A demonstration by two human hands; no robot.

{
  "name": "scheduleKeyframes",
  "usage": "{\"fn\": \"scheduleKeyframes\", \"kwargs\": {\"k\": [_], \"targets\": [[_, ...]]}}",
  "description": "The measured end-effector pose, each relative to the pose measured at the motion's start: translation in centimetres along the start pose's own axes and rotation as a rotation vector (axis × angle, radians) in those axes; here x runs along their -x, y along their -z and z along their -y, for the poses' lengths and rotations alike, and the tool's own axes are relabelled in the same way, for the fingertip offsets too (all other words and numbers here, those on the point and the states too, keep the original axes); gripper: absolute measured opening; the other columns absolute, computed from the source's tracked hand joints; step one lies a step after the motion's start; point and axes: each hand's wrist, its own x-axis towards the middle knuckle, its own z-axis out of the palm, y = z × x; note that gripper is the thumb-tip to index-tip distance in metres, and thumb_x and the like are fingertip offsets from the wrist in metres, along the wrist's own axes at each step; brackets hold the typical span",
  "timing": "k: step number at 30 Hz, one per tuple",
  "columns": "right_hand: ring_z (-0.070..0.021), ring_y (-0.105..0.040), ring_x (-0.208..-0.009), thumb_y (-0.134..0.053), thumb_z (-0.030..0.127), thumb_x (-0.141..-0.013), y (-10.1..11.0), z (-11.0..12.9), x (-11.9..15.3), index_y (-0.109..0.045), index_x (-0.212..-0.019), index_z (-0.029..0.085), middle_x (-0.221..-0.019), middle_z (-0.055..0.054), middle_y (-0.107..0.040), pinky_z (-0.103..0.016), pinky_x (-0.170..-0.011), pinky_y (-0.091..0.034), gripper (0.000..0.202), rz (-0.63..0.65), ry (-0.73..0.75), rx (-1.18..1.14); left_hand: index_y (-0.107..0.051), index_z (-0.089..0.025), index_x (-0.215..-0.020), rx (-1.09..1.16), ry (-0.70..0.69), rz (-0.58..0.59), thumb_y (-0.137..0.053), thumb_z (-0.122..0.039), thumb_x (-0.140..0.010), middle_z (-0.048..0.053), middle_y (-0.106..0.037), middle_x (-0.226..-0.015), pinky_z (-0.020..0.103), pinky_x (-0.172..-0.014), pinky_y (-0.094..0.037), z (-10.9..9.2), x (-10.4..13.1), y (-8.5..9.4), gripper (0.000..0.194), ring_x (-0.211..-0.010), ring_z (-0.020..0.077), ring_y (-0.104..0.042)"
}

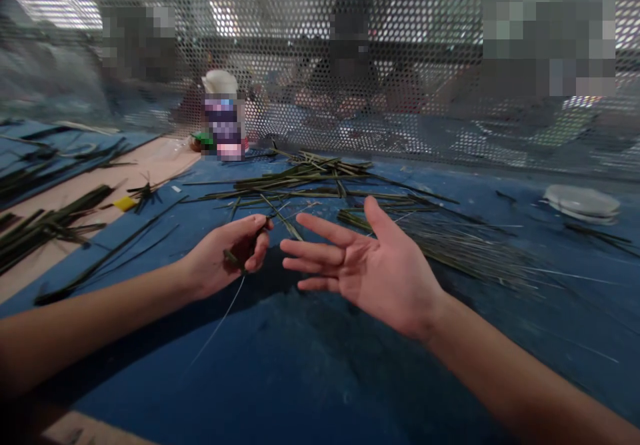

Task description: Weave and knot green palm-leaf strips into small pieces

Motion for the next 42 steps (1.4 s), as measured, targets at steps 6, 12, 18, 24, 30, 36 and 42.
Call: {"fn": "scheduleKeyframes", "kwargs": {"k": [6, 12, 18, 24, 30, 36, 42], "targets": [[-0.0279, -0.067, -0.099, -0.027, 0.073, -0.085, -0.6, -0.5, 0.4, -0.069, -0.112, 0.025, -0.101, -0.01, -0.074, -0.043, -0.082, -0.047, 0.07, 0.022, -0.005, 0.075, -0.049, -0.019, -0.086, -0.038, -0.005, 0.02, -0.05, -0.034, -0.09, -0.005, -0.058, -0.059, 0.016, -0.036, -0.028, 0.0, 0.0, -0.1, 0.015, -0.039, 0.0056, -0.049], [-0.0082, -0.048, -0.052, -0.059, 0.036, -0.086, 0.7, -1.4, -0.8, -0.07, -0.091, 0.02, -0.062, 0.002, -0.059, -0.021, -0.048, -0.036, 0.02, -0.267, 0.107, 0.41, -0.045, -0.019, -0.085, -0.277, 0.06, 0.178, -0.05, -0.036, -0.091, -0.002, -0.067, -0.058, 0.014, -0.035, -0.03, 0.4, 1.3, -1.5, 0.019, -0.036, 0.007, -0.052], [-0.008, -0.05, -0.055, -0.065, 0.033, -0.082, 0.5, -1.7, -0.9, -0.071, -0.083, 0.018, -0.065, 0.001, -0.06, -0.022, -0.053, -0.04, 0.016, -0.175, 0.093, 0.595, -0.045, -0.02, -0.09, -0.363, 0.067, 0.264, -0.05, -0.037, -0.091, -0.003, -0.066, -0.059, 0.015, -0.035, -0.035, 0.9, 2.1, -2.2, 0.018, -0.035, 0.0061, -0.048], [-0.0087, -0.051, -0.059, -0.062, 0.027, -0.083, 0.1, -2.2, -1.0, -0.07, -0.083, 0.019, -0.068, 0.002, -0.06, -0.022, -0.056, -0.042, 0.011, -0.201, 0.217, 0.725, -0.044, -0.02, -0.089, -0.411, 0.123, 0.306, -0.05, -0.038, -0.091, -0.004, -0.066, -0.062, 0.015, -0.033, -0.031, 1.5, 1.9, -2.0, 0.019, -0.033, 0.0047, -0.047], [-0.0098, -0.053, -0.063, -0.059, 0.024, -0.084, -0.4, -2.3, -1.0, -0.069, -0.084, 0.019, -0.078, 0.0, -0.065, -0.024, -0.061, -0.043, 0.011, -0.186, 0.265, 0.845, -0.046, -0.019, -0.089, -0.443, 0.138, 0.334, -0.05, -0.037, -0.091, -0.004, -0.065, -0.062, 0.015, -0.033, -0.032, 1.9, 1.9, -2.0, 0.018, -0.034, 0.0047, -0.048], [-0.0102, -0.054, -0.064, -0.058, 0.026, -0.084, -0.1, -2.4, -1.9, -0.067, -0.087, 0.018, -0.076, 0.0, -0.062, -0.024, -0.061, -0.046, 0.012, -0.174, 0.225, 0.832, -0.054, -0.014, -0.085, -0.338, 0.062, 0.286, -0.053, -0.034, -0.09, 0.004, -0.07, -0.079, 0.02, -0.059, -0.051, 1.3, 1.8, -2.4, 0.02, -0.063, 0.0098, -0.066], [-0.0119, -0.056, -0.061, -0.059, 0.024, -0.082, -1.3, -2.2, -0.1, -0.06, -0.095, 0.022, -0.076, 0.001, -0.059, -0.027, -0.06, -0.048, 0.013, -0.331, 0.369, 0.804, -0.05, -0.015, -0.086, -0.069, 0.105, 0.308, -0.047, -0.034, -0.093, 0.005, -0.071, -0.073, 0.023, -0.054, -0.049, 1.9, 1.6, -2.1, 0.02, -0.052, 0.0143, -0.067]]}}
